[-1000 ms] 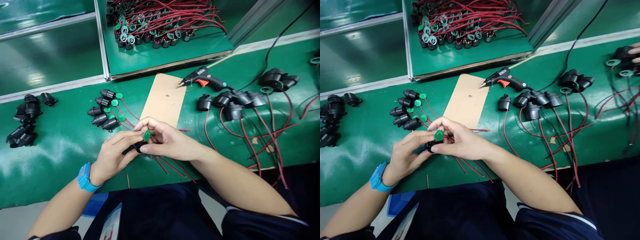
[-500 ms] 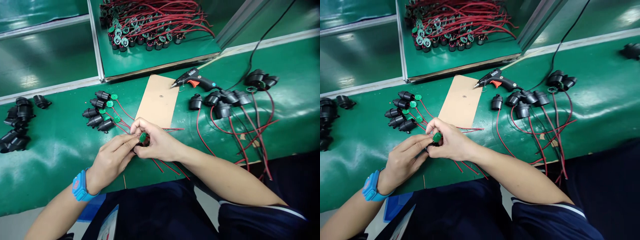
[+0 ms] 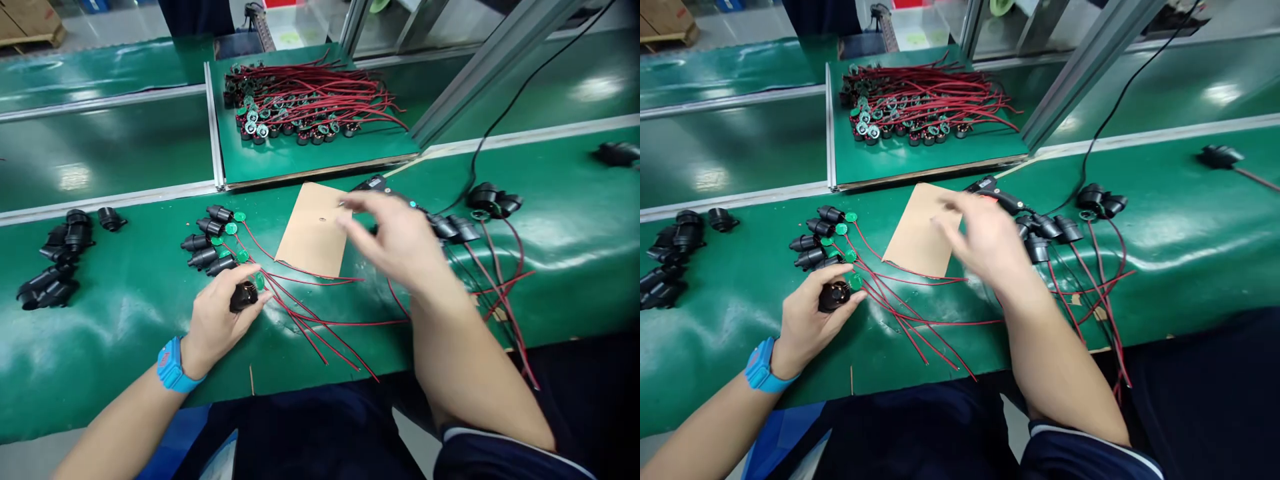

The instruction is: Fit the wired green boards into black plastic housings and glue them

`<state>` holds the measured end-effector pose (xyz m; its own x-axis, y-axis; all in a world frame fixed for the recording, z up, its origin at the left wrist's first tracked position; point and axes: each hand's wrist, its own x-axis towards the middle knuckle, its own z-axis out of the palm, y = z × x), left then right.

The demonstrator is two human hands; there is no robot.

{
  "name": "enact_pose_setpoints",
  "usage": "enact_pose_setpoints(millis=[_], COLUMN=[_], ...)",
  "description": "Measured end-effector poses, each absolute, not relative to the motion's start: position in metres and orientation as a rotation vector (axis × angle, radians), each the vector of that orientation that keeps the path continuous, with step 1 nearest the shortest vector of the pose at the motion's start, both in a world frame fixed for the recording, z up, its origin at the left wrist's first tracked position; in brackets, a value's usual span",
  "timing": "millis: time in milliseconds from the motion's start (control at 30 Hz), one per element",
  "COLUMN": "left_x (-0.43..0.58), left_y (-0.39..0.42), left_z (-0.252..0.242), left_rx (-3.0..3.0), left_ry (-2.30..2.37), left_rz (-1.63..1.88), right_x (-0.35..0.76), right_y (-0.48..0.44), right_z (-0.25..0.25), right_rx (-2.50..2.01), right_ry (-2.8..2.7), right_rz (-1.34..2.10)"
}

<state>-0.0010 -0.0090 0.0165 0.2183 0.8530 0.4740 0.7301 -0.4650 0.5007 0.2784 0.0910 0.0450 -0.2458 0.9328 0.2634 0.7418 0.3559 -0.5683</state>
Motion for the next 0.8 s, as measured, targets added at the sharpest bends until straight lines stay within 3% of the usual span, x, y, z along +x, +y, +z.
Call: enact_pose_setpoints(millis=[100, 267, 500, 800], left_x=[-0.002, -0.001, -0.003, 0.001], left_y=[-0.009, -0.010, -0.012, -0.011], left_z=[0.017, 0.020, 0.021, 0.022], left_rx=[2.322, 2.202, 2.136, 1.911], left_ry=[1.491, 1.590, 1.624, 1.609], left_rz=[1.142, 1.255, 1.275, 1.247], right_x=[0.329, 0.367, 0.358, 0.303], right_y=[0.134, 0.168, 0.162, 0.119], right_z=[0.034, 0.007, 0.009, 0.044], right_rx=[-1.898, -2.227, -2.225, -1.699], right_ry=[-1.980, -1.925, -1.827, -1.843], right_rz=[0.063, 0.295, 0.336, 0.134])
